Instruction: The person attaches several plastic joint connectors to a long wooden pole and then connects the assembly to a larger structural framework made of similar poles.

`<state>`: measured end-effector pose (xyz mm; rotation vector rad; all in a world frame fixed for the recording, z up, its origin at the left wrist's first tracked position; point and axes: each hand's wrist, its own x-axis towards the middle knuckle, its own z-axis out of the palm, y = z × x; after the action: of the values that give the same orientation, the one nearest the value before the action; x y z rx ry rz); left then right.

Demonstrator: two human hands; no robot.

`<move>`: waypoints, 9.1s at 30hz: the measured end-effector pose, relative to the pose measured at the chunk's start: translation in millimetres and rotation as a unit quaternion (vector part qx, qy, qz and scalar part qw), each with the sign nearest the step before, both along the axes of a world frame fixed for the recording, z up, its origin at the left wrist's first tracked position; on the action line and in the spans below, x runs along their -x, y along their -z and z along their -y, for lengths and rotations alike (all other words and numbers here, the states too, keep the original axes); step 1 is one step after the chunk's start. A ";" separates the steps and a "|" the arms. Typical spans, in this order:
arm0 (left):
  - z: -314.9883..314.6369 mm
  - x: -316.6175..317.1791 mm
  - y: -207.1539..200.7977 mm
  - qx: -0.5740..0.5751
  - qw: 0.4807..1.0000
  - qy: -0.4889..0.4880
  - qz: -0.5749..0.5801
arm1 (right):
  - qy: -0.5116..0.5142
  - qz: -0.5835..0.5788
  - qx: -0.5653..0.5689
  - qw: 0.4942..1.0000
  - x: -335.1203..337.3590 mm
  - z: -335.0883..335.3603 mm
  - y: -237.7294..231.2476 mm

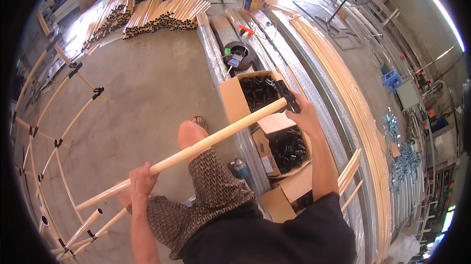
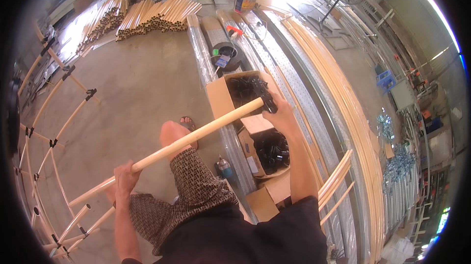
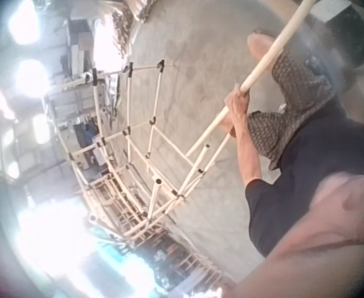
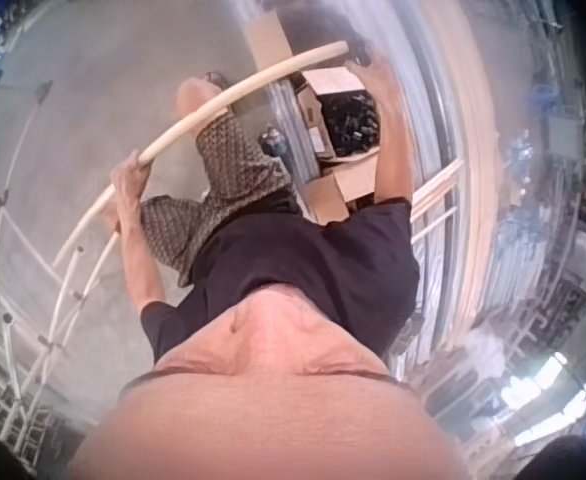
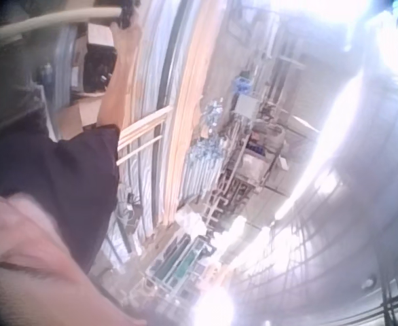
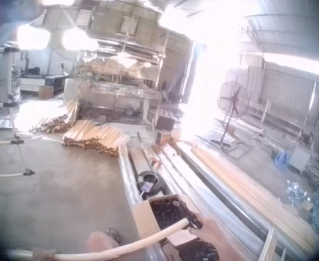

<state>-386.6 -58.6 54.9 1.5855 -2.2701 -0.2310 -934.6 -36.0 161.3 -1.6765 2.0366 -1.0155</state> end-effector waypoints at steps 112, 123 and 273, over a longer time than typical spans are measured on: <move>-44.3 7.2 -26.0 -0.216 0.976 0.014 -0.026 | 0.179 0.310 -0.078 0.930 65.1 -34.9 91.9; -36.3 4.2 -13.4 -0.192 0.981 -0.002 -0.003 | 0.182 0.261 -0.138 0.938 44.0 54.0 107.1; -9.0 23.8 -16.6 -0.340 0.887 -0.132 -0.283 | 0.130 0.554 -0.059 0.820 31.7 1.8 187.7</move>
<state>-410.3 -49.6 71.5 1.7869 -1.5595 -1.3386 -966.3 -37.7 -26.5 -0.4383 1.4289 -1.4300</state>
